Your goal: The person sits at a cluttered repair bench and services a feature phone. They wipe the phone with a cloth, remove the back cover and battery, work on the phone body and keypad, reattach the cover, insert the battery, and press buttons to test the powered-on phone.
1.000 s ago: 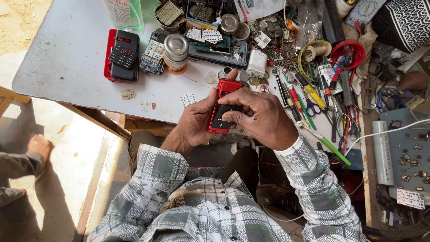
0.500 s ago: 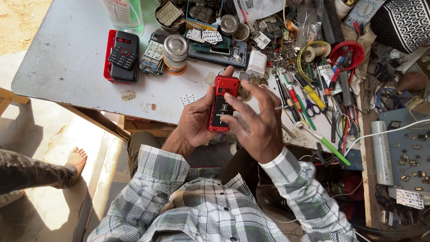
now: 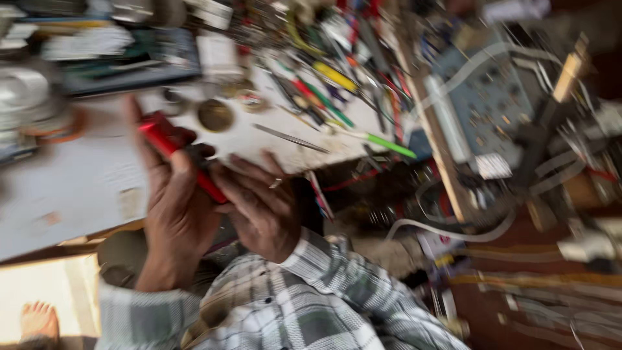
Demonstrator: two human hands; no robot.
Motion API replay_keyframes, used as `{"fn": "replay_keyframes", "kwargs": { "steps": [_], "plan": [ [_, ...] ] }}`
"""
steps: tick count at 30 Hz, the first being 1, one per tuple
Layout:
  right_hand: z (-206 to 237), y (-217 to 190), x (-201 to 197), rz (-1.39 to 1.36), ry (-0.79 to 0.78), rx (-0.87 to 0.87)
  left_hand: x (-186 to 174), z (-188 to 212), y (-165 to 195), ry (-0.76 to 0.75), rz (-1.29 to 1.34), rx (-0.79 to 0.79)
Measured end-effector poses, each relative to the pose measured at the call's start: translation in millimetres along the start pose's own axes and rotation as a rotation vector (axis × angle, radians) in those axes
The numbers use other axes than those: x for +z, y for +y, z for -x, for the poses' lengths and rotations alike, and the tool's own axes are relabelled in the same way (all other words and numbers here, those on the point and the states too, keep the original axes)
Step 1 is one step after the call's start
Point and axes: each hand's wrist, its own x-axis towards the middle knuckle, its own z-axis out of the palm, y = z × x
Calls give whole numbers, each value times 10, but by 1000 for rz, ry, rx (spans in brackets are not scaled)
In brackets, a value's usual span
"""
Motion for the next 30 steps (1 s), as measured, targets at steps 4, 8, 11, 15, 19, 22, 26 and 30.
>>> {"fn": "replay_keyframes", "kwargs": {
  "steps": [4,8,11,15,19,22,26,30],
  "plan": [
    [318,83,-76,-739,127,624,206,105,-72,-12,-334,-178],
    [670,288,-58,-434,151,445,169,52,-257,96,-293,-291],
    [1103,408,5,-502,116,532,59,31,-427,-78,-687,-95],
    [1806,695,-100,-364,-89,632,-116,-1,-411,-12,-627,-132],
    [2328,1296,-649,31,-346,586,-316,-59,-356,40,-639,-184],
    [2476,1633,-731,167,-617,805,-440,-29,-400,19,-668,-156],
    [2532,1855,-307,280,-973,1021,-522,70,-433,13,-643,-172],
    [2526,2071,148,482,-1034,1218,-573,102,-496,19,-553,-246]
  ]
}}
